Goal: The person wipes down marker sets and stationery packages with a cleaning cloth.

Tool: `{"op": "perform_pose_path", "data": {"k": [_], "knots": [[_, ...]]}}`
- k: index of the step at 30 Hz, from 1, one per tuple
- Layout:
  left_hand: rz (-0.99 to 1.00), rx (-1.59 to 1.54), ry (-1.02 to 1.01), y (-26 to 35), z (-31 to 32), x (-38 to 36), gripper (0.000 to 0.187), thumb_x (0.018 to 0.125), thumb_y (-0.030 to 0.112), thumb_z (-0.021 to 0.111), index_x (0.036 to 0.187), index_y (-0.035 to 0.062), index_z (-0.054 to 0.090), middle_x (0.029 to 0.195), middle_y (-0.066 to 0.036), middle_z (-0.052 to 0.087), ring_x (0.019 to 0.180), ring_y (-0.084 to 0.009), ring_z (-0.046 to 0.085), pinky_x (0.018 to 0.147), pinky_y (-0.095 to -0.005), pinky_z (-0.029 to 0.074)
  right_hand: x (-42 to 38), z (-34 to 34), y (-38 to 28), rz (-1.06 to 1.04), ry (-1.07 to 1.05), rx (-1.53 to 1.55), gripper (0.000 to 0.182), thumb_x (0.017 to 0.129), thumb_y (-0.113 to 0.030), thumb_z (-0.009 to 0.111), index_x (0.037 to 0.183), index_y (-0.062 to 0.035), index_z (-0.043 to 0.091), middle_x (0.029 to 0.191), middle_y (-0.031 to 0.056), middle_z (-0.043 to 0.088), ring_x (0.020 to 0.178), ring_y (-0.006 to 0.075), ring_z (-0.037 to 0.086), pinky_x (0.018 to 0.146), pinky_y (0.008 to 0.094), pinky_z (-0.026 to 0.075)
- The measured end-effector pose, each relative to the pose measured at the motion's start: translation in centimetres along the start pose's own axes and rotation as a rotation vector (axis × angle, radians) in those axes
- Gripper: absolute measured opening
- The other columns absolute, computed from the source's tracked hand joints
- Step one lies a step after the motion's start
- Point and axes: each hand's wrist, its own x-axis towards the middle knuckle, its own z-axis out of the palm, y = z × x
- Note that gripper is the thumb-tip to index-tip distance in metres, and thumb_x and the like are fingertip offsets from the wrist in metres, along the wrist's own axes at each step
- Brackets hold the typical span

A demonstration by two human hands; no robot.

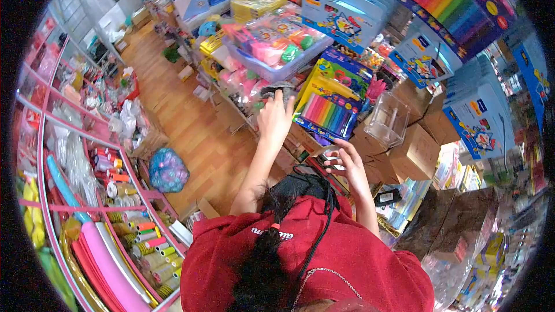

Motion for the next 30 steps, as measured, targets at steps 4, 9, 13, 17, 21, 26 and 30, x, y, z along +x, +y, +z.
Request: {"op": "perform_pose_path", "data": {"k": [4, 9, 13, 17, 21, 26, 30], "knots": [[0.007, -0.415, -0.154, 1.3, -1.5, -2.6, 0.058, 0.091, 0.044, 0.041, 0.119, -0.0065, 0.034, 0.104, -0.030, 0.054, 0.097, -0.0422, 0.054, 0.082, -0.0439, 0.043, 0.7, 1.6, -0.5, -0.494, 0.110, -0.447, 0.049, 0.090, -0.023, 0.049, 0.133, -0.0073, 0.032, 0.120, 0.0136, 0.049, 0.106, 0.0220, 0.050, 0.089, 0.0325, 0.040], [0.073, -0.860, -0.573, 4.8, -2.1, -6.7, 0.061, 0.093, 0.050, 0.025, 0.123, -0.0028, 0.027, 0.112, -0.021, 0.047, 0.106, -0.0275, 0.046, 0.090, -0.0342, 0.036, 1.3, 3.2, -1.7, -0.787, 0.015, -0.614, 0.082, 0.081, -0.045, 0.058, 0.139, -0.0023, 0.019, 0.140, 0.0163, 0.028, 0.129, 0.0266, 0.029, 0.105, 0.0380, 0.023], [0.283, -0.940, -0.866, 4.7, -3.9, -6.1, 0.070, 0.092, 0.055, 0.015, 0.131, 0.0003, 0.034, 0.121, -0.013, 0.049, 0.113, -0.0215, 0.043, 0.099, -0.0305, 0.029, 1.1, 3.5, -2.2, -0.499, -0.009, -0.037, 0.058, 0.087, -0.020, 0.056, 0.135, -0.0033, 0.028, 0.132, 0.0142, 0.040, 0.118, 0.0225, 0.042, 0.100, 0.0340, 0.031], [0.458, -0.548, -1.030, 4.8, -7.4, -2.6, 0.055, 0.094, 0.045, 0.031, 0.124, 0.0005, 0.045, 0.113, -0.013, 0.056, 0.105, -0.0197, 0.052, 0.092, -0.0313, 0.039, 0.8, 3.3, -2.9, -0.532, 0.020, -0.218, 0.041, 0.089, -0.009, 0.050, 0.128, -0.0016, 0.038, 0.130, 0.0097, 0.042, 0.116, 0.0185, 0.041, 0.100, 0.0310, 0.030], [0.295, -0.611, -0.578, 5.5, -9.6, 1.1, 0.033, 0.091, 0.032, 0.048, 0.093, 0.0005, 0.059, 0.084, -0.009, 0.064, 0.075, -0.0158, 0.060, 0.067, -0.0289, 0.047, 0.1, 2.5, -4.5, -0.641, 0.115, -0.316, 0.040, 0.087, -0.003, 0.047, 0.126, -0.0018, 0.040, 0.126, 0.0091, 0.045, 0.116, 0.0182, 0.041, 0.100, 0.0308, 0.029], [0.571, -0.691, 0.035, 13.5, -10.6, 6.5, 0.039, 0.086, 0.032, 0.056, 0.108, 0.0002, 0.051, 0.105, -0.014, 0.059, 0.097, -0.0225, 0.058, 0.082, -0.0331, 0.046, -1.6, 0.2, -7.3, -0.694, 0.246, -0.085, 0.047, 0.083, -0.011, 0.048, 0.128, -0.0052, 0.037, 0.121, 0.0092, 0.044, 0.108, 0.0196, 0.046, 0.095, 0.0312, 0.033], [0.712, -0.670, 0.328, 20.6, -8.8, 10.2, 0.067, 0.081, 0.044, 0.060, 0.124, -0.0008, 0.037, 0.120, -0.022, 0.050, 0.114, -0.0331, 0.047, 0.095, -0.0395, 0.037, -3.4, -0.8, -8.5, -0.691, 0.369, 0.069, 0.033, 0.086, -0.007, 0.048, 0.117, -0.0065, 0.038, 0.105, 0.0048, 0.043, 0.095, 0.0142, 0.042, 0.087, 0.0274, 0.033]]}}
